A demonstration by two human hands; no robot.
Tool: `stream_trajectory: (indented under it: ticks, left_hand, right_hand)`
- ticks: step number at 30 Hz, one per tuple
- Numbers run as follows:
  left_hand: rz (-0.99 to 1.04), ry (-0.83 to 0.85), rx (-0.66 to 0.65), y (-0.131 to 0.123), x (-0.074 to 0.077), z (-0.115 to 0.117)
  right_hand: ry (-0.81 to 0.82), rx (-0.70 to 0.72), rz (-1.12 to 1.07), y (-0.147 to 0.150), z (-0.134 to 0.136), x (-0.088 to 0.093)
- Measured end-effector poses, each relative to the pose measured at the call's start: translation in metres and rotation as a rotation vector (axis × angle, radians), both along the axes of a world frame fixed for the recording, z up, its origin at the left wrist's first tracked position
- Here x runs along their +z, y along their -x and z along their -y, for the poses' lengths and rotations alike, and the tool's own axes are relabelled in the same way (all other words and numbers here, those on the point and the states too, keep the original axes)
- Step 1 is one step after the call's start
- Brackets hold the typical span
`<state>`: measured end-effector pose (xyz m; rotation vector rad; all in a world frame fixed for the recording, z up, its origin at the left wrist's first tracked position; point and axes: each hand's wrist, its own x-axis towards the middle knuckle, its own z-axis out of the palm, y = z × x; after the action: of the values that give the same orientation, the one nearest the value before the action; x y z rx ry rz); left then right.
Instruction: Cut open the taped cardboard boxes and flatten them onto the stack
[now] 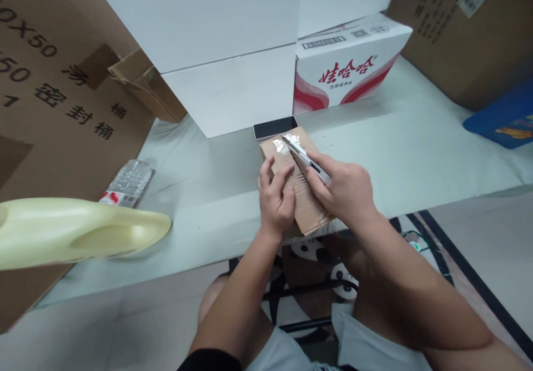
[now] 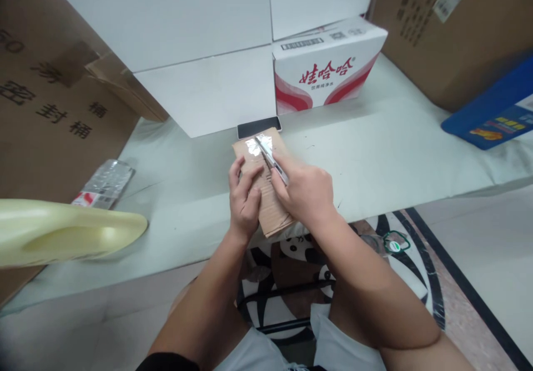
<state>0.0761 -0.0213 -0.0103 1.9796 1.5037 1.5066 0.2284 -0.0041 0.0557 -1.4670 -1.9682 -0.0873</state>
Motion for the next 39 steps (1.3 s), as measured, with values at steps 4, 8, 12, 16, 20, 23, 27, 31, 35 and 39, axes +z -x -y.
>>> stream_trajectory:
  ticks: [4,8,12,16,20,23,27,31,35,39]
  left_hand:
    - [0.001,0.000,0.001,0.000,0.000,0.000]
    - [0.026,0.001,-0.006,0.000,0.000,0.000]
    - [0.034,-0.005,-0.009,-0.001,0.000,0.000]
    - [0.012,0.013,0.009,0.000,0.001,0.000]
    - [-0.025,0.022,0.016,0.002,0.002,0.000]
    - [-0.029,0.017,0.014,0.002,0.002,0.000]
    - [-0.008,0.019,0.008,0.001,0.002,0.000]
    - [0.017,0.025,0.011,-0.001,0.003,0.000]
    - [0.024,0.013,0.010,0.001,0.004,-0.001]
    - [-0.018,0.027,0.019,0.005,0.005,-0.002]
  right_hand:
    - [-0.003,0.014,0.048,0.001,0.000,0.000]
    - [-0.013,0.037,0.033,0.000,0.003,0.000]
    - [-0.041,0.031,0.017,0.000,0.003,0.000]
    - [-0.015,0.019,0.038,0.001,0.003,0.000]
    - [-0.047,0.020,0.014,0.001,0.004,0.000]
    - [-0.102,0.006,-0.002,0.001,0.005,-0.002]
    - [-0.127,-0.012,0.017,0.001,0.006,-0.002]
    - [-0.174,0.043,-0.078,-0.002,0.009,-0.003]
    - [-0.178,0.081,-0.194,-0.009,0.012,-0.003]
    - [-0.204,0.089,-0.227,-0.015,0.011,0.000]
